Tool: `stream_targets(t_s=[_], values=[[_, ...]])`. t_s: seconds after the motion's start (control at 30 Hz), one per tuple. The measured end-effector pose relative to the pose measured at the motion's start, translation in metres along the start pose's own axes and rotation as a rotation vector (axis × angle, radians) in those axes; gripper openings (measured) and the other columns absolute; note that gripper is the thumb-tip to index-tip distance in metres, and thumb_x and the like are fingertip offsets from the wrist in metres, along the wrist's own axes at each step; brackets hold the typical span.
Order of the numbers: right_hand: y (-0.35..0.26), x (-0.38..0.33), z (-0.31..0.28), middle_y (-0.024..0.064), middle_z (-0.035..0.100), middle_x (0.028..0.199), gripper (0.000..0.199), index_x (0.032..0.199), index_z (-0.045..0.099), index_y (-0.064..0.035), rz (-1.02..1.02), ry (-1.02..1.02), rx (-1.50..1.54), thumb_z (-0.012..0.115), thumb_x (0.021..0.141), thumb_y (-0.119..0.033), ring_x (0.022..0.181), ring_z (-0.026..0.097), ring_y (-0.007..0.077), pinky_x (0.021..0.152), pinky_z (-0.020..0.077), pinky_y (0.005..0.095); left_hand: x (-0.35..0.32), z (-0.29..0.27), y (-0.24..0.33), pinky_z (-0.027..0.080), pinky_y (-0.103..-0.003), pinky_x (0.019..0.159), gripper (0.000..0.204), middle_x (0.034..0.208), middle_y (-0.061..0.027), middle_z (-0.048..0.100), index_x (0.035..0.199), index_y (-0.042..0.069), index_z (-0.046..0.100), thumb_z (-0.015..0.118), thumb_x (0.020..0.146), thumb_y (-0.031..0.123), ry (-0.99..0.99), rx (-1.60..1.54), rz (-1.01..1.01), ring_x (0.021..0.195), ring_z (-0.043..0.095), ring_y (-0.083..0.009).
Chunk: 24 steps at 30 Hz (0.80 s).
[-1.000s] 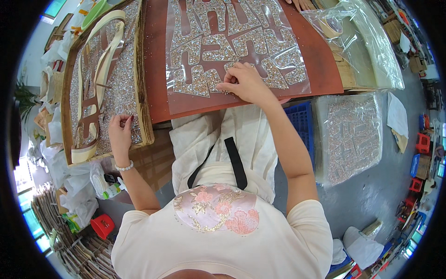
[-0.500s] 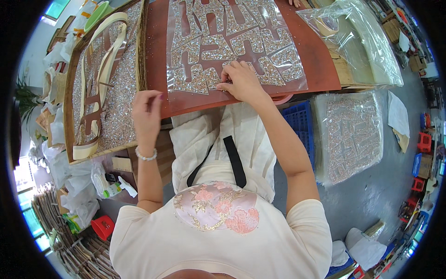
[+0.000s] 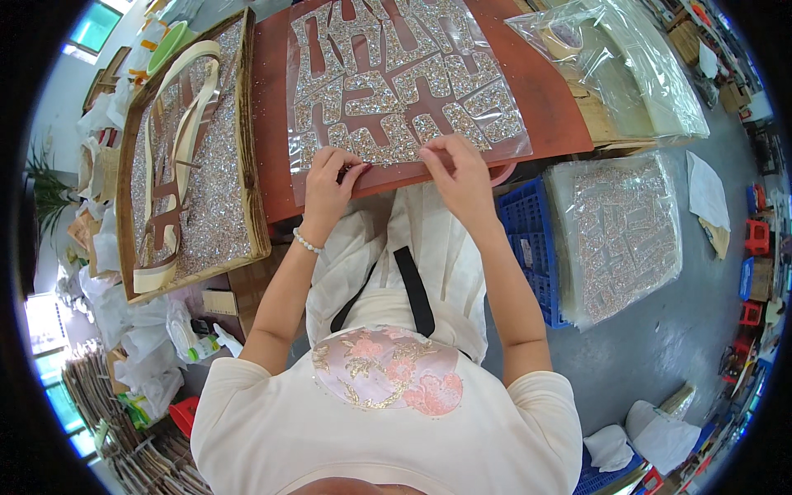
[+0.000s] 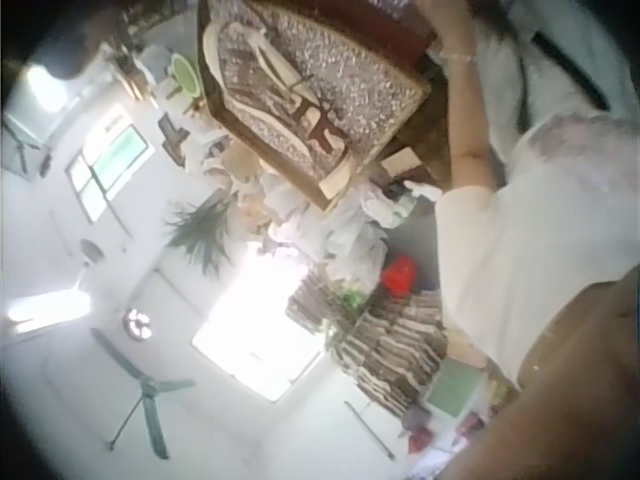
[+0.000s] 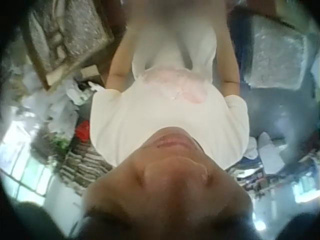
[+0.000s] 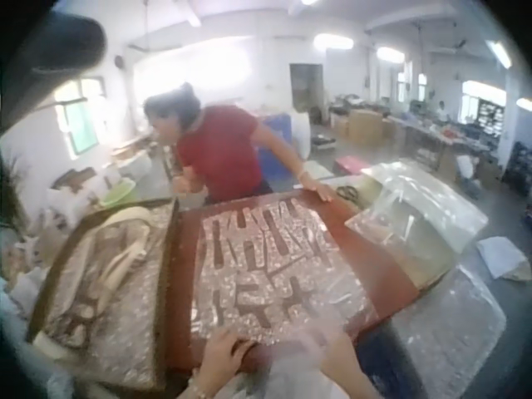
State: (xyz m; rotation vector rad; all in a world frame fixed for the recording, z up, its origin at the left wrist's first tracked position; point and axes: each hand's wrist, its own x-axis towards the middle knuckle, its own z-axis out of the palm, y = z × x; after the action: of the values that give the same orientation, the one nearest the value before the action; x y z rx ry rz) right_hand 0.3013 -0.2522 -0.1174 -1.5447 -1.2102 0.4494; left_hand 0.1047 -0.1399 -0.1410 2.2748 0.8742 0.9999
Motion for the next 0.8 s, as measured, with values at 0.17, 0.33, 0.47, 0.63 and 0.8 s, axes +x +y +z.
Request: stream_targets(t_s=[0.17,0.33,0.47,0.63,0.8], values=[[0.013,-0.009,-0.025,0.0085,0.064,0.090,0.015,0.096,0.063,-0.0008,0.129,0.149,-0.051,0.065,0.090,-0.014,0.076,0.063,0.0173,0.065,0.0496,0.0285,0.004,0.006,-0.003,0.046,-0.038,0.073,0.009,0.082,-0.0091,0.056,0.083,0.002,0.064,0.071,0.078,0.005,0.043,-0.028,-0.014,0.082,0.055,-0.0274],[-0.007,-0.006,-0.027,0.0090,0.065,0.089,0.016,0.096,0.064,0.0008,0.253,0.200,0.056,0.065,0.091,-0.015,0.075,0.063,0.0156,0.066,0.0499,0.0276,0.020,0.019,0.014,0.046,-0.038,0.073,0.008,0.083,-0.0095,0.056,0.084,0.002,0.065,0.070,0.079,0.006,0.050,-0.071,0.031,0.082,0.055,-0.0285],[0.014,0.001,-0.021,0.0043,0.065,0.090,0.014,0.100,0.066,-0.0011,0.140,0.163,-0.022,0.063,0.093,-0.013,0.077,0.060,0.0083,0.069,0.0466,0.0230,0.034,0.033,0.025,0.046,-0.039,0.073,0.006,0.082,-0.0099,0.054,0.087,0.003,0.067,0.066,0.083,0.006,0.050,0.007,0.176,0.083,0.053,-0.0291],[-0.008,0.001,0.004,0.0105,0.064,0.091,0.015,0.102,0.067,-0.0039,-0.201,0.097,-0.289,0.060,0.090,-0.008,0.085,0.061,0.0261,0.077,0.0464,0.0349,0.014,0.024,0.023,0.046,-0.040,0.073,0.018,0.088,-0.0095,0.054,0.097,0.002,0.066,0.067,0.079,0.002,0.025,0.098,0.225,0.085,0.054,-0.0281],[-0.015,-0.003,0.034,0.0116,0.059,0.111,0.029,0.109,0.067,-0.0045,-0.303,-0.020,-0.574,0.061,0.080,-0.002,0.107,0.053,0.0315,0.092,0.0414,0.0446,0.003,0.016,0.030,0.046,-0.040,0.078,0.014,0.092,-0.0095,0.054,0.088,0.004,0.061,0.070,0.076,0.003,0.077,0.046,0.088,0.090,0.055,-0.0290]])
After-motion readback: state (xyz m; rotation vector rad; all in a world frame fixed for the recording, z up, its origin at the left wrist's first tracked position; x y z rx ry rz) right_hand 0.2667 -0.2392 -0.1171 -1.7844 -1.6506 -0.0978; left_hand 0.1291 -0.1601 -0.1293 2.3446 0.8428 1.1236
